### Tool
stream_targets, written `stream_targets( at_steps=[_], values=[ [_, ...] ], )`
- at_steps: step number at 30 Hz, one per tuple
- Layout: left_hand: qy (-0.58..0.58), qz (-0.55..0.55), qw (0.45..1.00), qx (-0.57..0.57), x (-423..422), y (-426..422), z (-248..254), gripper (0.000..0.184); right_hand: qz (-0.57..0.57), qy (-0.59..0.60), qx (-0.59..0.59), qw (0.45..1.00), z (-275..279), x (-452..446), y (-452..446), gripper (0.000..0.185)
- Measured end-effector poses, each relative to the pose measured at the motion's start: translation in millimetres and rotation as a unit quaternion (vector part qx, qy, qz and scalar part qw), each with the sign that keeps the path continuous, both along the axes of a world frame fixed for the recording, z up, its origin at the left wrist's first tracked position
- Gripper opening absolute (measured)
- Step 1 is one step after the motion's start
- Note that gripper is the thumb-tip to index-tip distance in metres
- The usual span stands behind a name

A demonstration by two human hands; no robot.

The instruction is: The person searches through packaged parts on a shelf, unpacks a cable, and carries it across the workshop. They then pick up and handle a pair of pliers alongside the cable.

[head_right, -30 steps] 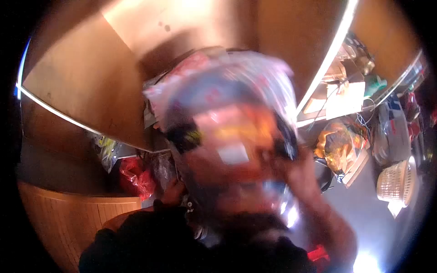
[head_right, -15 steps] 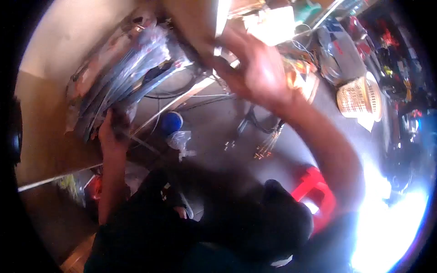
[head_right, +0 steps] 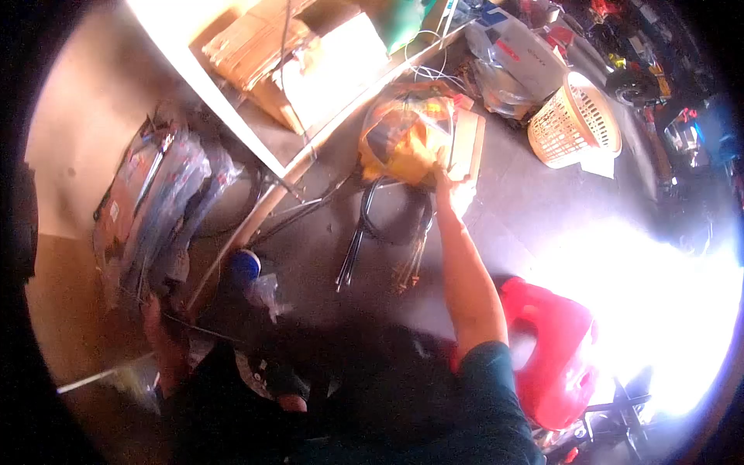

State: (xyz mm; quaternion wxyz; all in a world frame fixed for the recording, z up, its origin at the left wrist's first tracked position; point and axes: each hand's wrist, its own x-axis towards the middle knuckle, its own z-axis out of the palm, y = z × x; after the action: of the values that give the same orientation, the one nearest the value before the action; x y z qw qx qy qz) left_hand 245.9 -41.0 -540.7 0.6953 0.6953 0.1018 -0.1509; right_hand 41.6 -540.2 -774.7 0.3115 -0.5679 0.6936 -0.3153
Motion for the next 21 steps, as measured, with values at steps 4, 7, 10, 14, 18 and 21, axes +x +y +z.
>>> stream_targets(
  at_steps=[4, 7, 10, 14, 18, 21],
  values=[
    [-0.018, -0.047, 0.998, -0.040, -2, -9, -3, 0.031, 0.149, -0.088, 0.122, 0.977, 44, 22, -31, 0.063],
    [0.011, -0.089, 0.995, -0.038, 9, 14, -34, 0.031, 0.149, -0.094, 0.198, 0.964, 28, 27, -49, 0.055],
    [0.045, -0.113, 0.993, -0.016, 3, 5, -31, 0.031, 0.206, -0.172, 0.252, 0.930, 21, 38, -52, 0.048],
    [0.062, -0.127, 0.990, 0.007, 10, 5, -48, 0.029, 0.199, -0.185, 0.173, 0.947, 4, 61, -41, 0.040],
    [0.079, -0.149, 0.985, 0.018, 6, -7, -47, 0.027, 0.145, -0.144, 0.101, 0.974, 5, 52, -11, 0.034],
    [0.135, -0.170, 0.975, 0.044, 4, -9, -50, 0.025, 0.106, -0.259, 0.133, 0.951, 51, 21, 37, 0.030]
  ],
)
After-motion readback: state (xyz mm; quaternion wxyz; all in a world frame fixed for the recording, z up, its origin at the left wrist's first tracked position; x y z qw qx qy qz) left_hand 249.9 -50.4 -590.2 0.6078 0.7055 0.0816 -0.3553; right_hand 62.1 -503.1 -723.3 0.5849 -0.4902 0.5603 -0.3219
